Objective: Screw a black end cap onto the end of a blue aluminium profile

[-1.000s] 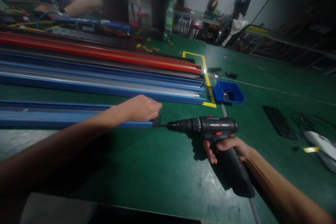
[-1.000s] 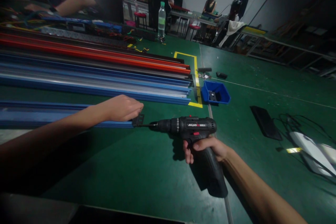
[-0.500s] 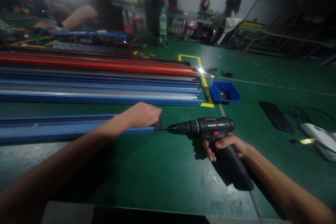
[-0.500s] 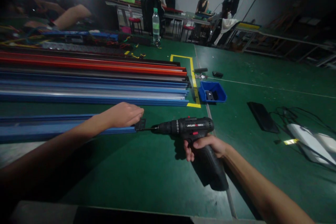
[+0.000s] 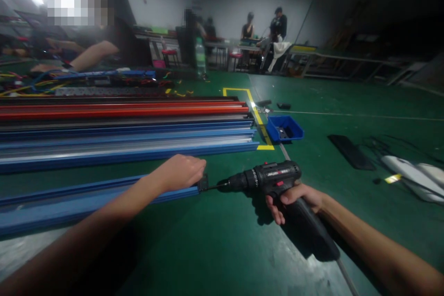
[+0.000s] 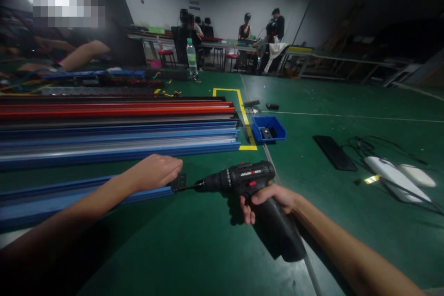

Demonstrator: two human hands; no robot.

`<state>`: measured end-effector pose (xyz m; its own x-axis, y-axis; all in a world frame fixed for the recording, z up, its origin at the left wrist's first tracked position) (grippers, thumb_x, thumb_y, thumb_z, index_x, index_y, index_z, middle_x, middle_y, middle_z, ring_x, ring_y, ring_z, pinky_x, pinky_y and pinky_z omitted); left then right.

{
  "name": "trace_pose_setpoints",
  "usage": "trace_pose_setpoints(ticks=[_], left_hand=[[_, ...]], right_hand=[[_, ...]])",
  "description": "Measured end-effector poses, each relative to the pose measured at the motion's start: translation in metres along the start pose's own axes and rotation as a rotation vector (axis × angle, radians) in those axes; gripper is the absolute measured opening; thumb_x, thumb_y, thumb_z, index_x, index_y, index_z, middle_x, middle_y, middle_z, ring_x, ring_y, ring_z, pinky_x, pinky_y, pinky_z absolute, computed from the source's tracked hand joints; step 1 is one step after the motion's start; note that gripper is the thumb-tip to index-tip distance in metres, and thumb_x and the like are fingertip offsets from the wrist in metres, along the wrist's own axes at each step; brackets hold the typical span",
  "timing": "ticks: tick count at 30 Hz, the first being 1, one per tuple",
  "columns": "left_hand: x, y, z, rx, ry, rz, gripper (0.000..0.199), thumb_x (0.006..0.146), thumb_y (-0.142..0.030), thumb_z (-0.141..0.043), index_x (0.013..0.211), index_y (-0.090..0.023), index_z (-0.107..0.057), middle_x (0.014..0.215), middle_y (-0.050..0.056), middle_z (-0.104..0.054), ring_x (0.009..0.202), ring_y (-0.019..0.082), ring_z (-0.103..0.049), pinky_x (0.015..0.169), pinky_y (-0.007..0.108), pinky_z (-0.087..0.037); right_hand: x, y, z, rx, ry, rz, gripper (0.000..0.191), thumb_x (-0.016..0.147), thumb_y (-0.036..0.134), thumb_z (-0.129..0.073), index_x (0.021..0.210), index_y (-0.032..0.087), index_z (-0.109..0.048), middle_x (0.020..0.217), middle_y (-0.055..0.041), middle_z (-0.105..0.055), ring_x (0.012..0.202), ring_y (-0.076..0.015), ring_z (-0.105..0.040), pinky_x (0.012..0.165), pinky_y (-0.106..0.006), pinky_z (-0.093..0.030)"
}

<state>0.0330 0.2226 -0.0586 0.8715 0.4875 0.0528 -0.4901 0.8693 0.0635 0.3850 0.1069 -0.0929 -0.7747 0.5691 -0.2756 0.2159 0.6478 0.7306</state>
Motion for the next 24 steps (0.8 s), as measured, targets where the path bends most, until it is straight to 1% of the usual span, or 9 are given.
trace_pose_setpoints(ticks=[5,13,20,24], left_hand=[[-0.0004,-0.0002,0.0001,-0.015,-0.038,-0.015,0.030,0.105,-0.028,-0.037,0.093,-0.020,-0.063,0.083,0.005,-0.075,0.074,0.020,-0.071,0.066,0.031,-0.049],[-0.0016,-0.0014,0.0042,-0.040,-0.048,0.004,0.031,0.104,-0.028,-0.037,0.094,-0.018,-0.065,0.083,0.006,-0.075,0.074,0.020,-0.071,0.063,0.029,-0.048],[-0.0017,-0.0004,0.0039,-0.042,-0.029,0.023,0.034,0.105,-0.031,-0.036,0.092,-0.019,-0.064,0.083,0.006,-0.075,0.072,0.019,-0.069,0.062,0.030,-0.046],[-0.0014,0.0003,0.0029,-0.023,-0.021,0.035,0.036,0.106,-0.032,-0.034,0.092,-0.019,-0.064,0.083,0.005,-0.075,0.072,0.019,-0.069,0.062,0.030,-0.045]], right_hand=[[0.0010,-0.0027,0.0055,0.026,-0.009,-0.012,0.039,0.081,0.027,-0.075,0.111,0.003,-0.074,0.095,-0.0149,-0.079,0.086,-0.0235,-0.081,0.075,-0.028,-0.063],[0.0003,0.0036,0.0000,0.010,-0.003,-0.039,0.036,0.084,0.025,-0.076,0.113,0.004,-0.073,0.098,-0.0145,-0.079,0.088,-0.0214,-0.080,0.078,-0.027,-0.063],[-0.0019,0.0018,-0.0016,0.014,-0.024,-0.011,0.031,0.085,0.021,-0.074,0.111,0.005,-0.073,0.094,-0.0127,-0.079,0.085,-0.0207,-0.080,0.076,-0.028,-0.063],[-0.0016,0.0024,-0.0028,0.027,-0.026,-0.017,0.031,0.084,0.021,-0.075,0.110,0.004,-0.073,0.093,-0.0126,-0.079,0.084,-0.0214,-0.080,0.074,-0.027,-0.063]])
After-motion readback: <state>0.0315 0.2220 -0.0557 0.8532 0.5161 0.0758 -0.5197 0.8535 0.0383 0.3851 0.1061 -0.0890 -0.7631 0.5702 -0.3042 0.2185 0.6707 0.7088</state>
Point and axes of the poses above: each hand's wrist, its own x-axis towards the middle knuckle, its own z-axis out of the back of the hand, y = z × x, the point moved 2 cm from there along x, towards the middle knuckle
